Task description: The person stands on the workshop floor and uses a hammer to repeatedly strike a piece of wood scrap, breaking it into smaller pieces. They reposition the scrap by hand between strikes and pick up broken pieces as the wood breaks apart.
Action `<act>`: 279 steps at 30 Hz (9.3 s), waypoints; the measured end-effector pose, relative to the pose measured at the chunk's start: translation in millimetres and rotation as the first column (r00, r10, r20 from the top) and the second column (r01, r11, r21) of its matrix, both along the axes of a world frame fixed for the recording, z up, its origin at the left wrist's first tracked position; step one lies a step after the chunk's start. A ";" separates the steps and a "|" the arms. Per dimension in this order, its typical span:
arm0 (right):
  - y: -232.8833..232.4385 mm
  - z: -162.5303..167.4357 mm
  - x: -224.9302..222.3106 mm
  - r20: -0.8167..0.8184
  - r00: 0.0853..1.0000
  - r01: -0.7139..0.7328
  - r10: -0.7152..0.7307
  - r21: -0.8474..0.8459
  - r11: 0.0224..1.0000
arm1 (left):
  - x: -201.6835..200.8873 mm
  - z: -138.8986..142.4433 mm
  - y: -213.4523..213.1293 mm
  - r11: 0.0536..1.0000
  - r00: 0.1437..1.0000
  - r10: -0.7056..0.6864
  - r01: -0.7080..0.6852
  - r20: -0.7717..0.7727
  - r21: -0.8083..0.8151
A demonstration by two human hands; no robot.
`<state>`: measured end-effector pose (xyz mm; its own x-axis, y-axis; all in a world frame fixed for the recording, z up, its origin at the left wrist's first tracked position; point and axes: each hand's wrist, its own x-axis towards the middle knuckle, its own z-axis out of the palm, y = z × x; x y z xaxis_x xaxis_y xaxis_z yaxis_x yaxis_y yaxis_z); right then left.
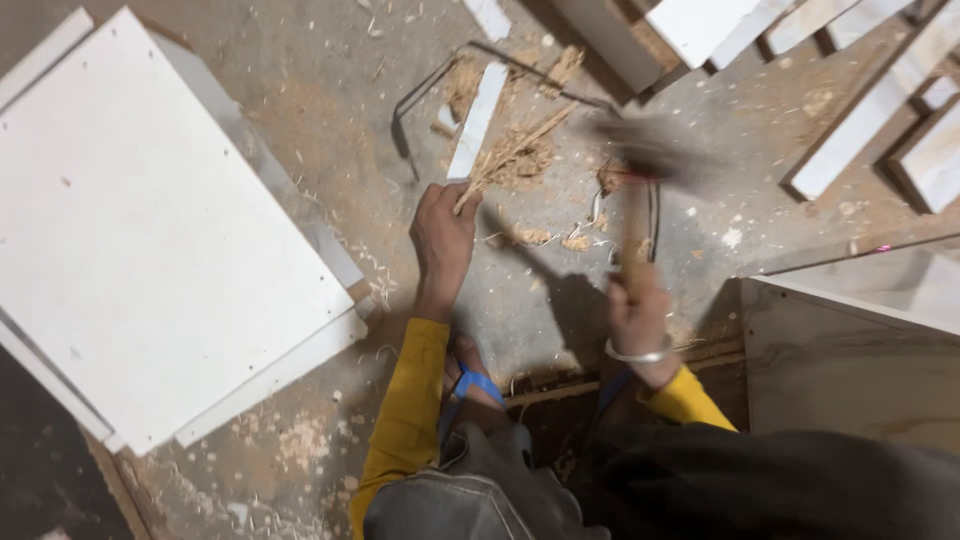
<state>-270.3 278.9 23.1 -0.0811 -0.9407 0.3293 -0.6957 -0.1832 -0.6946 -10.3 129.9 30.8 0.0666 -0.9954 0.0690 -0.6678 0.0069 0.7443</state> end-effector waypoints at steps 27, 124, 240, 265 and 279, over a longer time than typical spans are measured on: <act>-27.6 1.4 0.5 0.281 0.920 -0.111 -0.273 0.855 0.506 | -17.3 -34.0 27.7 0.972 0.911 -0.104 0.179 0.399 -0.154; -146.5 6.4 22.0 -0.136 0.990 0.027 0.033 0.416 0.909 | 0.7 -22.7 -87.4 0.999 1.000 -0.002 0.003 0.018 -0.041; -236.7 106.4 50.0 0.826 0.564 -0.368 -0.009 0.261 0.893 | -23.9 95.0 -66.8 0.944 0.338 0.048 0.293 -0.940 0.154; -207.1 121.7 51.4 -0.316 0.935 -0.220 0.163 -0.151 0.964 | -39.3 61.9 -59.1 0.946 0.778 0.118 0.102 -0.618 0.309; -121.4 -7.1 17.8 -0.540 0.785 0.149 0.304 0.641 0.753 | 0.2 10.4 -88.7 0.844 0.623 0.406 0.026 -0.669 0.535</act>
<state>-252.5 157.4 16.0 -0.0056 -0.9251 -0.3796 -0.9912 0.0555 -0.1206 -10.1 41.1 41.3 0.0700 -0.8376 -0.5418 0.1666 -0.5257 0.8342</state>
